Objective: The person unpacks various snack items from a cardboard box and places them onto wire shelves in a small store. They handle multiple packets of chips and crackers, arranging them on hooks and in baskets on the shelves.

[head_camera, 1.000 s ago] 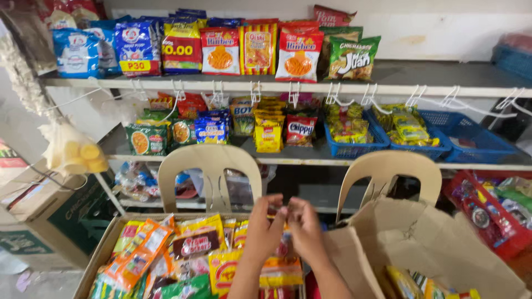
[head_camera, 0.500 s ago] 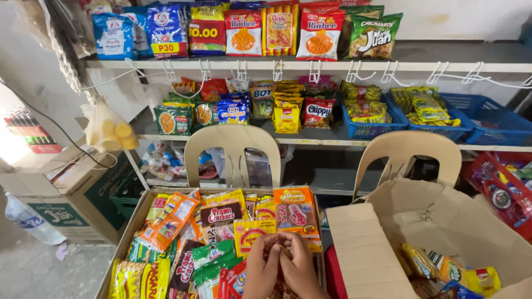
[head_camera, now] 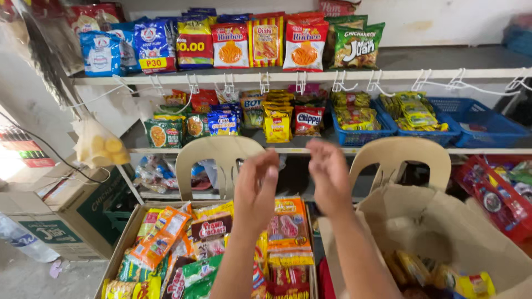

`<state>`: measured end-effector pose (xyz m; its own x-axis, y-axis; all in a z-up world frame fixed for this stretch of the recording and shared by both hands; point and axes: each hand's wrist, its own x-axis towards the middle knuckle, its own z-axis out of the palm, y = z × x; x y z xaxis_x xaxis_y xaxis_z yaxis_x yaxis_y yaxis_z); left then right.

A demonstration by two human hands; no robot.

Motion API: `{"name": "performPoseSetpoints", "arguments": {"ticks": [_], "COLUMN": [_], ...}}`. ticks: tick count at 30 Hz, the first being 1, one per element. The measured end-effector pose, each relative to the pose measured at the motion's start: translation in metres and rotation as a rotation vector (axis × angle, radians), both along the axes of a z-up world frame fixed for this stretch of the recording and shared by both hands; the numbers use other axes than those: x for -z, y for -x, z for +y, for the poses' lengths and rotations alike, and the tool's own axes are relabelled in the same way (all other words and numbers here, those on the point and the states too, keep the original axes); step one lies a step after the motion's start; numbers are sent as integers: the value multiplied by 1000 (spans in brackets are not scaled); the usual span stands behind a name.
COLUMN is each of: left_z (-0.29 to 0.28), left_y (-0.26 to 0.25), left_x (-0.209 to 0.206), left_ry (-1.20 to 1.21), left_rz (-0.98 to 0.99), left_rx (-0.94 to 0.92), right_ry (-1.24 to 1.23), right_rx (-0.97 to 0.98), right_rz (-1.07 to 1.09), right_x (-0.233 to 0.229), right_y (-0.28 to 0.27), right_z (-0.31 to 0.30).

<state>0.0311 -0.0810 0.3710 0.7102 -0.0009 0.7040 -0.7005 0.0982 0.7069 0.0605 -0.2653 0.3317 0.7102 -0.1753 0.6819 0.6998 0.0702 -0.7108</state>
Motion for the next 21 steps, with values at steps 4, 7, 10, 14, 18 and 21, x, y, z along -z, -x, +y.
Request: {"name": "performPoseSetpoints", "arguments": {"ticks": [4, 7, 10, 14, 18, 21], "left_z": [-34, -61, -71, -104, -151, -164], "left_y": [-61, -122, -200, -309, -401, -455], "left_x": [-73, -107, -125, -136, -113, -93], "left_ry": [-59, -104, 77, 23, -264, -258], "left_rz": [-110, -185, -164, 111, 128, 117], "left_rx": [33, 5, 86, -44, -384, -446], "right_ry": [-46, 25, 185, 570, 568, 526], "right_rx": [-16, 67, 273, 663, 783, 814], "right_rz": [-111, -128, -66, 32, 6, 18], "right_x": [-86, -128, -137, -131, -113, -122], "right_y": [-100, -168, -231, -296, -325, -335], "right_z": [-38, -53, -68, -90, -100, -103]}}
